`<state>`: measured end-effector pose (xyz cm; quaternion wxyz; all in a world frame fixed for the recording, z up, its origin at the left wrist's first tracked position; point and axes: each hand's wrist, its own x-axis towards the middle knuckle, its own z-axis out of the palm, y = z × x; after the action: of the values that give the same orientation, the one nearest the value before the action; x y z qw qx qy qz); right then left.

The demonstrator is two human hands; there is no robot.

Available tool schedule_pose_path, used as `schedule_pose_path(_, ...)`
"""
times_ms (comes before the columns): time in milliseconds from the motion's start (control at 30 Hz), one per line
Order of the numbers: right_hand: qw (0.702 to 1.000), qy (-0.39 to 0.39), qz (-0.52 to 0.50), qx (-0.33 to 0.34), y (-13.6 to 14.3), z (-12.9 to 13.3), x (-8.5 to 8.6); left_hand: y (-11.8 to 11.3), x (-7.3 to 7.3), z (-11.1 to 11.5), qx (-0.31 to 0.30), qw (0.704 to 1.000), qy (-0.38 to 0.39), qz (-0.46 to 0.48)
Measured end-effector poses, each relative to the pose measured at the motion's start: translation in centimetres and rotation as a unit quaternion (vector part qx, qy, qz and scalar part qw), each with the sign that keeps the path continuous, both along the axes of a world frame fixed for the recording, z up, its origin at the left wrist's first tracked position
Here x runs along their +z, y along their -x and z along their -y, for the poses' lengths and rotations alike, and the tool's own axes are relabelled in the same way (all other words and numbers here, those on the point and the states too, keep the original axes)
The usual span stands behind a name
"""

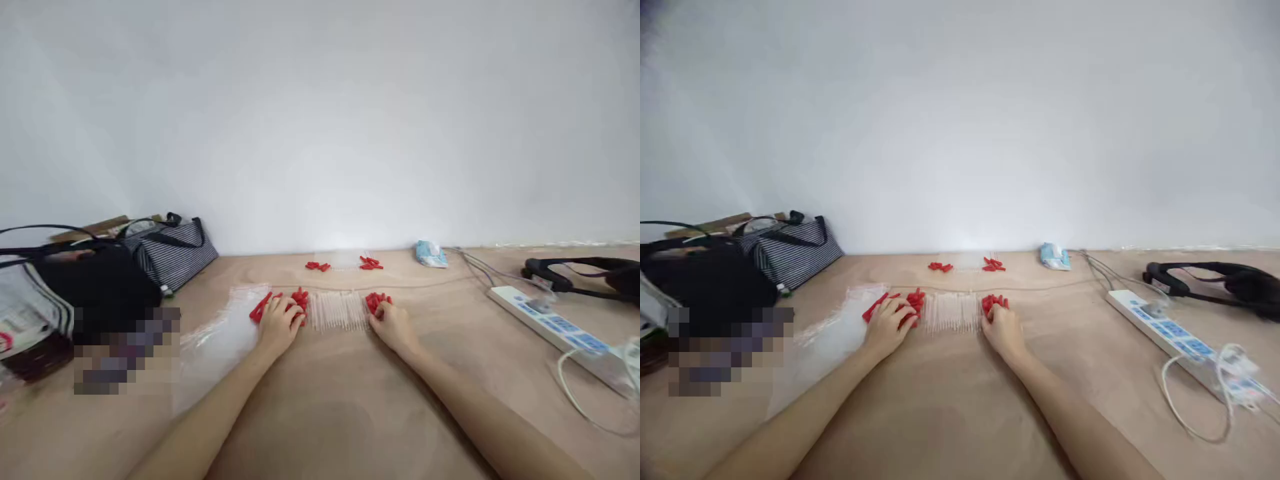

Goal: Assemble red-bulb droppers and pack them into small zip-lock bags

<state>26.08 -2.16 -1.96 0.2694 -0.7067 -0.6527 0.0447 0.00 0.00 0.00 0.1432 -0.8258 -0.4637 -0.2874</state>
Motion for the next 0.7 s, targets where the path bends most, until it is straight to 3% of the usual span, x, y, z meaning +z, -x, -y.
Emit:
schedule_pose_path(67,1.0,-0.001,-0.008,0.003,0.1,0.4,0.1,-0.2,0.2,0.2,-0.014,0.998,-0.039,0.045)
schedule_pose_path(167,1.0,-0.008,-0.025,-0.003,0.3,0.8,0.0,-0.9,0.1,1.4,-0.063,0.99,-0.029,0.123)
schedule_pose_path(333,0.997,-0.037,-0.075,0.0,0.6,1.0,-1.1,-2.5,-0.9,4.9,-0.138,0.96,0.161,0.185)
schedule_pose_path(467,0.985,-0.097,-0.137,0.027,0.3,1.6,-1.7,-2.8,-1.6,5.7,-0.145,0.93,0.251,0.225)
schedule_pose_path(600,0.964,-0.169,-0.159,0.132,0.2,3.0,-1.2,-2.5,-2.1,4.6,-0.121,0.892,0.317,0.3)
schedule_pose_path(700,0.948,-0.17,-0.142,0.228,0.8,4.1,-0.7,-2.5,-2.5,4.2,-0.126,0.868,0.351,0.327)
